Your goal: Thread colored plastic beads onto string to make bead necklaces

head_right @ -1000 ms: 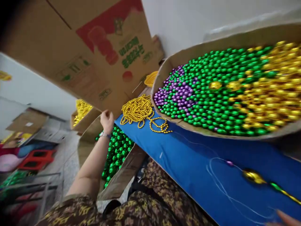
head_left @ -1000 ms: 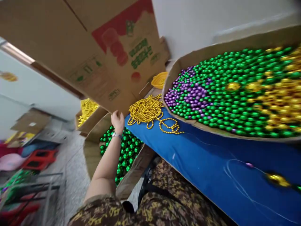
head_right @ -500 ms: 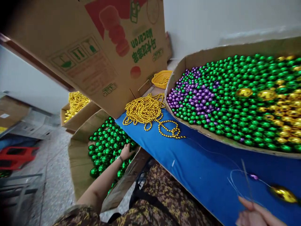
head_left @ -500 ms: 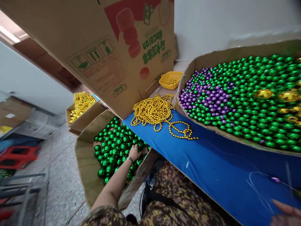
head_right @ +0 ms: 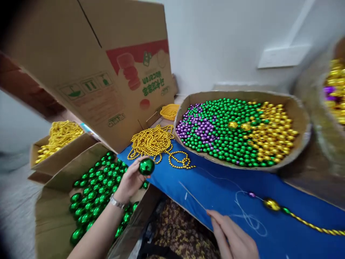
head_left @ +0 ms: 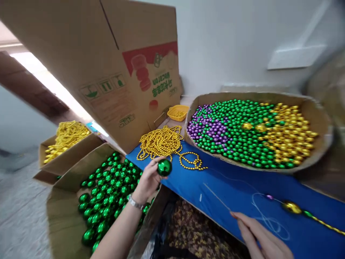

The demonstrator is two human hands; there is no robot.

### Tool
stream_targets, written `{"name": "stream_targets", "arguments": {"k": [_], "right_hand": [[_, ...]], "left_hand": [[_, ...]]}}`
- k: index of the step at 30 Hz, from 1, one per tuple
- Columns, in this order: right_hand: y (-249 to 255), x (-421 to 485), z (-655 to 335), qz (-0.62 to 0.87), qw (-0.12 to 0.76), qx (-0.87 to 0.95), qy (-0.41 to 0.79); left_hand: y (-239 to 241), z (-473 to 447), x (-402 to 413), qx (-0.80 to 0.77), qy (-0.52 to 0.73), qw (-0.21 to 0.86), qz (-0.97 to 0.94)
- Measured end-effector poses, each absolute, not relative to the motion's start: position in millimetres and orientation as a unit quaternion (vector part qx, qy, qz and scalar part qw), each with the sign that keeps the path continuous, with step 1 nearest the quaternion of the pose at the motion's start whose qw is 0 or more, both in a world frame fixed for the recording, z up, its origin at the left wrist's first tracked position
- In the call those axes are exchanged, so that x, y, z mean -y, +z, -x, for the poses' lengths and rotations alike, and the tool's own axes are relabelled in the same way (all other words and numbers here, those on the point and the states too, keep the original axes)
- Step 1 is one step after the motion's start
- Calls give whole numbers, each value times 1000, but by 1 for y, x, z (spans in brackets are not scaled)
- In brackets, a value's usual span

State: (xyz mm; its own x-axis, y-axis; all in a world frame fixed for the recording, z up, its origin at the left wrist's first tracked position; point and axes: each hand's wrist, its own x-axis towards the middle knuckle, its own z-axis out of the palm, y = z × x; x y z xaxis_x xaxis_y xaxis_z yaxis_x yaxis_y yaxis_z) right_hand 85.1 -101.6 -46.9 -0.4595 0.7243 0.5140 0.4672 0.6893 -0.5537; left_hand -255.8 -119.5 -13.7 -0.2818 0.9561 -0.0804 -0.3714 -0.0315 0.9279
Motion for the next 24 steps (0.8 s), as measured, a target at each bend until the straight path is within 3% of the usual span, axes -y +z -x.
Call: {"name": "stream_targets", "arguments": {"k": [5,10,24], "right_hand": [[-37,107,-100,372,386,839,96],[-45,112,-127,424,375,823,52],[-58,112,-141,437,331,835,39]], "left_hand": [[-20,171,85,-334,586,697,-245],[-27,135,70,-261,548,772,-188],[-36,119,74,-274,538,762,-234]]}}
